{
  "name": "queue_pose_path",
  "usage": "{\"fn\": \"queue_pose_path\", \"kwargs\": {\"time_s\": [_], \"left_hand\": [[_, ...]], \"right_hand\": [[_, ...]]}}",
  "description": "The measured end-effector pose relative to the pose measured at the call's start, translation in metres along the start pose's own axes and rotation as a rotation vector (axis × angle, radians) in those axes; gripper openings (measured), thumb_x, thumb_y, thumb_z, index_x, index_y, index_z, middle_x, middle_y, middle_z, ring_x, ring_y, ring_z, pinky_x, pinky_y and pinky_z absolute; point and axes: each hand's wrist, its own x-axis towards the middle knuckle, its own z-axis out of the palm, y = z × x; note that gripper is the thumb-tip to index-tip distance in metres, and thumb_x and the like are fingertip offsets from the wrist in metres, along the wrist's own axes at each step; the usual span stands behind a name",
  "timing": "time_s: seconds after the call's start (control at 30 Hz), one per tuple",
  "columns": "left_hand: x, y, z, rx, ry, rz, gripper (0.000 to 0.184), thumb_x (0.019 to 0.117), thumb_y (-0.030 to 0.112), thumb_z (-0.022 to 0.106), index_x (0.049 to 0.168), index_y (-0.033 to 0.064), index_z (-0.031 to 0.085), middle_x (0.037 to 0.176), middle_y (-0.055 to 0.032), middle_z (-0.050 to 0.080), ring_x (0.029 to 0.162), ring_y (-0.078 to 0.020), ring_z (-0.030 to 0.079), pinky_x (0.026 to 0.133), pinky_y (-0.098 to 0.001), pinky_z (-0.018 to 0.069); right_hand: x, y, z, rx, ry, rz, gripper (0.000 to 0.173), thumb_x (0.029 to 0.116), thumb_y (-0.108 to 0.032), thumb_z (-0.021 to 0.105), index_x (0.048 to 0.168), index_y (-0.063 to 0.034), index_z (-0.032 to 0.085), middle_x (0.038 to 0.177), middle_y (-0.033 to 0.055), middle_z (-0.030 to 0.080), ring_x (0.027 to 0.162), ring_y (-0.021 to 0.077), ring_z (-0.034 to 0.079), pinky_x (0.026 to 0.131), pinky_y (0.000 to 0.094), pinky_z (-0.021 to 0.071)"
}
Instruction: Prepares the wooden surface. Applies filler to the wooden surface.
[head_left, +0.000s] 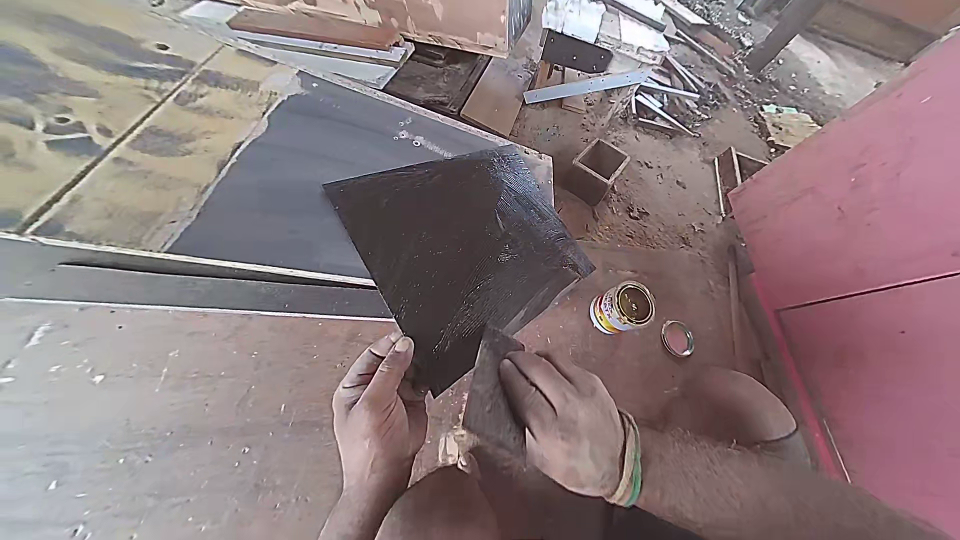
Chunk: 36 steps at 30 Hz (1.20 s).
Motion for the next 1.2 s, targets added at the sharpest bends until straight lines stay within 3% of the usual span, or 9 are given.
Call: {"fn": "queue_pose_path", "kwargs": {"time_s": [0.2, 0.3, 0.4, 0.5, 0.57, 0.67, 1.0, 1.1, 1.2], "left_hand": [[0.003, -0.003, -0.008, 0.077, -0.030, 0.061, 0.016, 0.0976, 0.003, 0.054, 0.096, 0.0042, 0.071, 0.082, -0.0045, 0.073, 0.071, -0.0125, 0.072, 0.067, -0.0311, 0.0631], [0.002, -0.002, -0.011, 0.066, -0.043, 0.047, 0.016, 0.0985, 0.003, 0.054, 0.096, 0.0042, 0.070, 0.083, -0.0041, 0.073, 0.070, -0.0119, 0.072, 0.064, -0.0301, 0.0633], [0.000, -0.001, -0.013, 0.108, -0.075, 0.082, 0.016, 0.0994, 0.005, 0.054, 0.098, 0.0078, 0.070, 0.084, 0.0002, 0.073, 0.071, -0.0098, 0.071, 0.065, -0.0285, 0.0625], [0.000, -0.001, -0.012, 0.128, -0.069, 0.137, 0.017, 0.0978, 0.003, 0.054, 0.095, 0.0095, 0.069, 0.081, 0.0030, 0.073, 0.069, -0.0074, 0.070, 0.063, -0.0252, 0.0613], [-0.001, -0.001, -0.015, 0.130, -0.043, 0.144, 0.017, 0.0968, 0.002, 0.054, 0.093, 0.0094, 0.069, 0.080, 0.0027, 0.073, 0.067, -0.0072, 0.070, 0.062, -0.0243, 0.0609], [-0.001, -0.001, -0.014, 0.105, -0.028, 0.127, 0.018, 0.0961, 0.001, 0.054, 0.091, 0.0091, 0.069, 0.079, 0.0018, 0.072, 0.067, -0.0074, 0.070, 0.061, -0.0243, 0.0610], [-0.002, 0.000, -0.007, 0.056, 0.053, 0.068, 0.015, 0.0937, 0.001, 0.056, 0.090, 0.0038, 0.071, 0.077, -0.0044, 0.073, 0.066, -0.0111, 0.070, 0.062, -0.0283, 0.0620], [-0.002, 0.001, -0.009, 0.091, 0.047, 0.090, 0.015, 0.0939, 0.000, 0.056, 0.091, 0.0018, 0.071, 0.077, -0.0047, 0.072, 0.065, -0.0107, 0.070, 0.060, -0.0275, 0.0613], [-0.002, 0.003, -0.009, 0.087, 0.041, 0.095, 0.014, 0.0942, 0.000, 0.056, 0.091, 0.0010, 0.070, 0.077, -0.0057, 0.072, 0.066, -0.0114, 0.070, 0.062, -0.0281, 0.0616]], "right_hand": [[0.002, -0.012, -0.029, 0.290, 0.017, -0.052, 0.025, 0.0962, -0.017, 0.061, 0.112, -0.0011, 0.072, 0.107, 0.0120, 0.076, 0.099, 0.0211, 0.074, 0.087, 0.0332, 0.0615], [0.015, 0.025, -0.047, 0.133, 0.096, 0.180, 0.031, 0.1026, -0.024, 0.051, 0.111, -0.0044, 0.074, 0.101, 0.0089, 0.076, 0.092, 0.0155, 0.073, 0.080, 0.0310, 0.0608], [0.026, 0.098, -0.039, -0.101, 0.073, 0.454, 0.031, 0.0992, -0.022, 0.052, 0.091, -0.0021, 0.075, 0.088, 0.0134, 0.075, 0.079, 0.0254, 0.073, 0.069, 0.0433, 0.0586], [0.024, 0.142, -0.037, -0.111, 0.005, 0.624, 0.032, 0.0983, -0.021, 0.055, 0.084, 0.0013, 0.073, 0.085, 0.0160, 0.074, 0.079, 0.0286, 0.073, 0.074, 0.0473, 0.0580], [0.020, 0.136, -0.027, -0.093, -0.032, 0.561, 0.032, 0.0974, -0.020, 0.053, 0.081, 0.0009, 0.072, 0.086, 0.0168, 0.074, 0.080, 0.0298, 0.073, 0.073, 0.0473, 0.0572], [0.008, 0.115, -0.011, -0.107, -0.007, 0.408, 0.032, 0.0957, -0.019, 0.053, 0.107, -0.0016, 0.077, 0.103, 0.0159, 0.076, 0.093, 0.0306, 0.075, 0.081, 0.0447, 0.0605], [-0.008, 0.012, -0.013, 0.069, 0.044, -0.001, 0.025, 0.0955, -0.020, 0.058, 0.109, -0.0071, 0.074, 0.106, 0.0072, 0.077, 0.094, 0.0178, 0.073, 0.082, 0.0302, 0.0607], [0.024, 0.023, -0.030, 0.234, 0.038, -0.050, 0.021, 0.0946, -0.017, 0.062, 0.109, -0.0079, 0.074, 0.107, 0.0061, 0.076, 0.099, 0.0173, 0.073, 0.085, 0.0324, 0.0616], [0.084, 0.083, -0.035, 0.127, 0.014, 0.228, 0.029, 0.0995, -0.022, 0.054, 0.111, -0.0059, 0.075, 0.101, 0.0093, 0.077, 0.093, 0.0225, 0.074, 0.082, 0.0433, 0.0613]]}}
